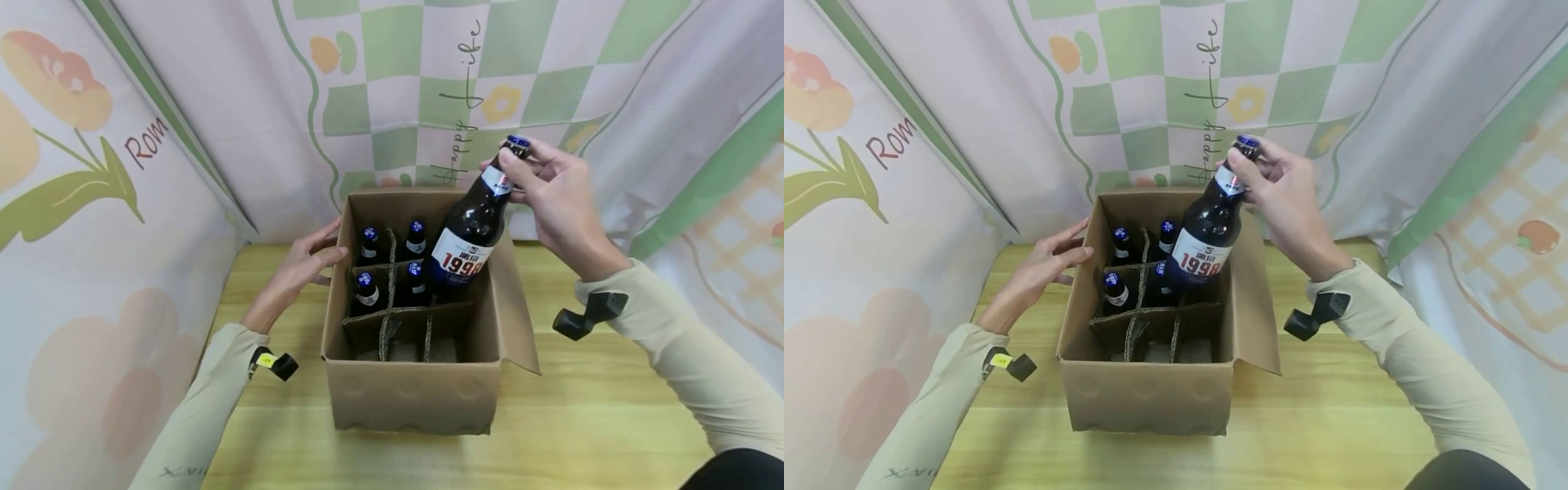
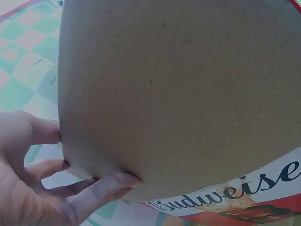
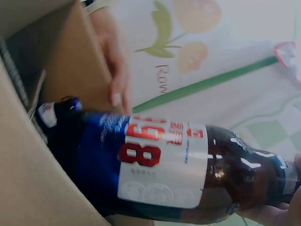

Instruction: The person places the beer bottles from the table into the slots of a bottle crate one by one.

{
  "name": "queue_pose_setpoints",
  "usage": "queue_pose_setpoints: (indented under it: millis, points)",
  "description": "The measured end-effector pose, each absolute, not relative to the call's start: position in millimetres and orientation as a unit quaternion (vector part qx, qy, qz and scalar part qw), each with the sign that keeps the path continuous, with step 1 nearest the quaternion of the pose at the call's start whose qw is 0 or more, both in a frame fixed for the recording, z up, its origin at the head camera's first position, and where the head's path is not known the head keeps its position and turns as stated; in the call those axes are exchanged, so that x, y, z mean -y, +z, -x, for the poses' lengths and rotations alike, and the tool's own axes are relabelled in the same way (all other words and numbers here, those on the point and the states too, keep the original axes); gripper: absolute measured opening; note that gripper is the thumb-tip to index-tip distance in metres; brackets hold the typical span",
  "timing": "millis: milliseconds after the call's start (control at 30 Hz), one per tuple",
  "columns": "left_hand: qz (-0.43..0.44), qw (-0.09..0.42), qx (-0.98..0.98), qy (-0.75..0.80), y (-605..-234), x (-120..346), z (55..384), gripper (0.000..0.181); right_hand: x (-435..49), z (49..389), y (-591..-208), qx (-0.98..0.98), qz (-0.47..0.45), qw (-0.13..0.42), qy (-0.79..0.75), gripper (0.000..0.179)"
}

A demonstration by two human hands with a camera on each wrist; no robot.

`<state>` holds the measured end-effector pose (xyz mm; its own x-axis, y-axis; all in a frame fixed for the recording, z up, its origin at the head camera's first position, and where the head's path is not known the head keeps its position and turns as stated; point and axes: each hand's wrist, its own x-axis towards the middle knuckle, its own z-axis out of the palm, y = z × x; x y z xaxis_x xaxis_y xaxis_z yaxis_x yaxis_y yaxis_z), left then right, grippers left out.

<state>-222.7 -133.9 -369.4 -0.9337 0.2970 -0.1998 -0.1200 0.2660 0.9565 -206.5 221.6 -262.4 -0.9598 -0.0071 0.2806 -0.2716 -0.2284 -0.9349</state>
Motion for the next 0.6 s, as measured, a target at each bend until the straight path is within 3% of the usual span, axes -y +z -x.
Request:
queue_pose_setpoints:
  millis: [167,400,600]
  points:
    - [-0.060,0.174,-0.776,0.604,-369.1,132.4,222.0,0.070,-211.0,202.1,-262.0,0.667,-0.143,0.059,0.729,0.024]
    - [-0.056,0.171,-0.776,0.604,-368.3,131.3,222.8,0.070,-201.5,196.5,-261.9,0.751,-0.142,0.038,0.644,0.037]
    - [-0.059,0.171,-0.779,0.601,-371.5,132.4,222.5,0.071,-191.2,194.6,-267.6,0.812,-0.153,0.034,0.562,0.036]
